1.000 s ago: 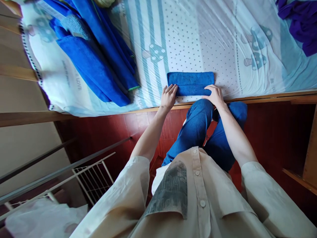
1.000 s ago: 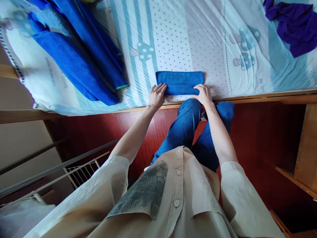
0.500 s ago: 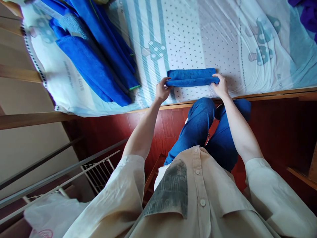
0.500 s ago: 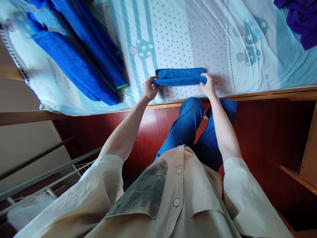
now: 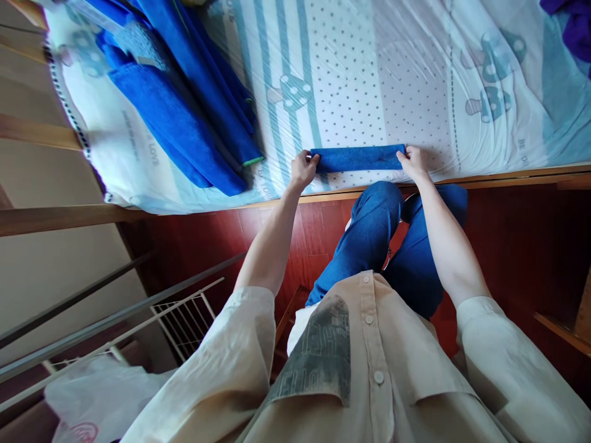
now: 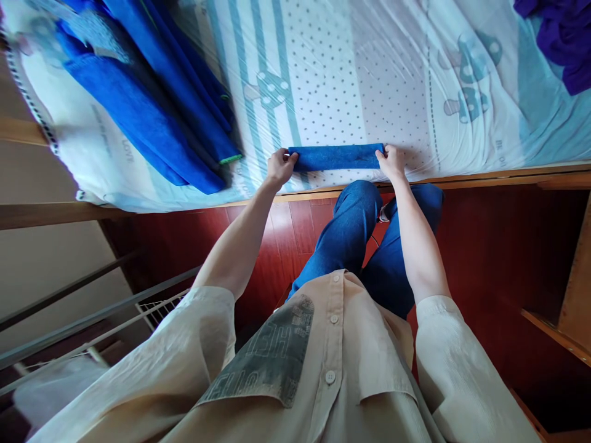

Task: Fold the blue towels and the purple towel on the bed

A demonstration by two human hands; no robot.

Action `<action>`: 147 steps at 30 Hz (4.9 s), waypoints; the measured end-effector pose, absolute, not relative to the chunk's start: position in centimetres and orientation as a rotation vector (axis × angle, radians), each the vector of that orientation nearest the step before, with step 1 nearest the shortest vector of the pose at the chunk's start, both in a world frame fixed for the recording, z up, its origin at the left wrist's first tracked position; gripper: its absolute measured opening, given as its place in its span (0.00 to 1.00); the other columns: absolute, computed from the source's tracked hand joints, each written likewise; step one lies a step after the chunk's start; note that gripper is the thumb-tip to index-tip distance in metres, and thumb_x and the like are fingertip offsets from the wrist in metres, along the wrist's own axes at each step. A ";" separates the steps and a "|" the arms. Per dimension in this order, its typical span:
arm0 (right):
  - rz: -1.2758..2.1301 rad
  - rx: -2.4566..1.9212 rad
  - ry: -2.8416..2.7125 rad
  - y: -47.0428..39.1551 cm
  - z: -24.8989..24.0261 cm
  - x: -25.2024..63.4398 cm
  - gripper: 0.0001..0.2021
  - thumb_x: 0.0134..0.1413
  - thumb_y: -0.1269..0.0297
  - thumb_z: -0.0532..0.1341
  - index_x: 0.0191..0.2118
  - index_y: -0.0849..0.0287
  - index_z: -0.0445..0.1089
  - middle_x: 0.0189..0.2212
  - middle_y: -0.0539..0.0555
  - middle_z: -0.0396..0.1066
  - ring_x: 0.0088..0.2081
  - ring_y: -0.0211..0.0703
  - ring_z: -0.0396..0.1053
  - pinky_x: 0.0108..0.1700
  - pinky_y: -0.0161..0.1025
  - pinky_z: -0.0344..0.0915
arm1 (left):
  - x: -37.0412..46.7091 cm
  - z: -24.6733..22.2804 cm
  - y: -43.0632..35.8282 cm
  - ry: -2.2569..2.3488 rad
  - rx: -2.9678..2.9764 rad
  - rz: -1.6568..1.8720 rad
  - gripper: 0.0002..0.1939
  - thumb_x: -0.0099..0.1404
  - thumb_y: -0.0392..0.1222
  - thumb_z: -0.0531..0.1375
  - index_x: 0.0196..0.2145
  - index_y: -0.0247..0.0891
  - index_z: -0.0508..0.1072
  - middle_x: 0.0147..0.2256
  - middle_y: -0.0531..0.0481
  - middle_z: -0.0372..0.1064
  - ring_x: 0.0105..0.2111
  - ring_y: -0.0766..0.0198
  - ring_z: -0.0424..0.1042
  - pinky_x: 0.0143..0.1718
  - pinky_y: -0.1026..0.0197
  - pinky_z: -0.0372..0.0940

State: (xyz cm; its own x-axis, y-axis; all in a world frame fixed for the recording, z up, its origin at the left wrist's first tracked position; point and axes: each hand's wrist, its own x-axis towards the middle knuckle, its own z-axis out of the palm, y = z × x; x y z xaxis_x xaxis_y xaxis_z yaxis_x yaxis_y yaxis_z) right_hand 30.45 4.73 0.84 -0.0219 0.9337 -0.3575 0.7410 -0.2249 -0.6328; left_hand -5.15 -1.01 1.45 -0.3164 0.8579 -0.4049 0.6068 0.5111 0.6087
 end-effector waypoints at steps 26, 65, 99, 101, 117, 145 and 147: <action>0.765 -1.817 -2.013 2.4 1.8 30.2 0.23 0.63 0.64 0.60 0.63 0.56 0.64 0.60 0.66 0.67 0.66 0.60 0.62 0.71 0.65 0.58 | -7.8 0.9 4.2 1.718 1.602 0.176 0.16 0.48 0.42 0.70 0.35 0.38 0.75 0.37 0.44 0.72 0.56 0.38 0.70 0.65 0.42 0.63; 1.280 -1.173 -1.820 0.2 20.7 -1.4 0.15 0.47 0.56 0.75 0.41 0.56 0.83 0.42 0.53 0.84 0.49 0.55 0.81 0.54 0.46 0.79 | -9.7 8.4 -6.6 1.815 0.802 1.165 0.22 0.47 0.42 0.75 0.39 0.35 0.75 0.38 0.43 0.79 0.48 0.41 0.78 0.49 0.48 0.75; 1.287 -1.158 -1.823 2.3 14.1 -7.5 0.47 0.43 0.53 0.77 0.68 0.58 0.62 0.66 0.62 0.66 0.66 0.55 0.66 0.69 0.50 0.64 | -14.2 4.4 -7.9 2.176 0.976 1.463 0.43 0.57 0.39 0.69 0.67 0.32 0.59 0.65 0.32 0.64 0.66 0.45 0.65 0.68 0.46 0.63; 1.230 -1.186 -1.835 2.2 13.1 -6.3 0.56 0.44 0.49 0.77 0.74 0.55 0.50 0.73 0.64 0.53 0.71 0.57 0.58 0.71 0.53 0.60 | -13.2 4.6 -9.0 2.255 1.108 1.467 0.44 0.62 0.40 0.65 0.71 0.34 0.53 0.71 0.31 0.53 0.72 0.44 0.55 0.72 0.43 0.55; 1.402 -1.498 -1.634 -2.3 12.9 20.6 0.23 0.49 0.52 0.71 0.52 0.53 0.75 0.55 0.60 0.76 0.57 0.55 0.75 0.59 0.53 0.72 | -7.6 6.3 -7.4 2.027 1.801 0.399 0.26 0.67 0.36 0.57 0.62 0.35 0.68 0.71 0.32 0.54 0.70 0.41 0.56 0.69 0.40 0.58; 0.724 -1.991 -1.245 24.3 9.7 50.6 0.37 0.46 0.70 0.63 0.67 0.60 0.65 0.62 0.65 0.71 0.54 0.51 0.75 0.62 0.49 0.69 | 9.3 1.4 -1.3 1.711 1.680 -0.415 0.17 0.76 0.46 0.53 0.57 0.39 0.71 0.59 0.35 0.68 0.62 0.46 0.66 0.57 0.49 0.65; 0.634 -2.067 -1.369 27.5 9.7 51.2 0.38 0.45 0.75 0.61 0.67 0.63 0.66 0.61 0.66 0.72 0.58 0.52 0.73 0.66 0.48 0.64 | 9.4 1.4 -1.2 1.702 1.653 -0.446 0.18 0.75 0.46 0.54 0.58 0.38 0.70 0.60 0.34 0.66 0.62 0.46 0.65 0.57 0.49 0.64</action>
State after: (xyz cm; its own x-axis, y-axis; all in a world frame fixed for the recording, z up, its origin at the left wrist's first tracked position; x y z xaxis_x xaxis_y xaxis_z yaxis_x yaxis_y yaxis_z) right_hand 51.16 27.52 9.74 0.3621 0.9293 -0.0731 0.6566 -0.3099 -0.6876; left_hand 9.38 -1.17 1.42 0.0723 0.7203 -0.6899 0.9662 0.1210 0.2276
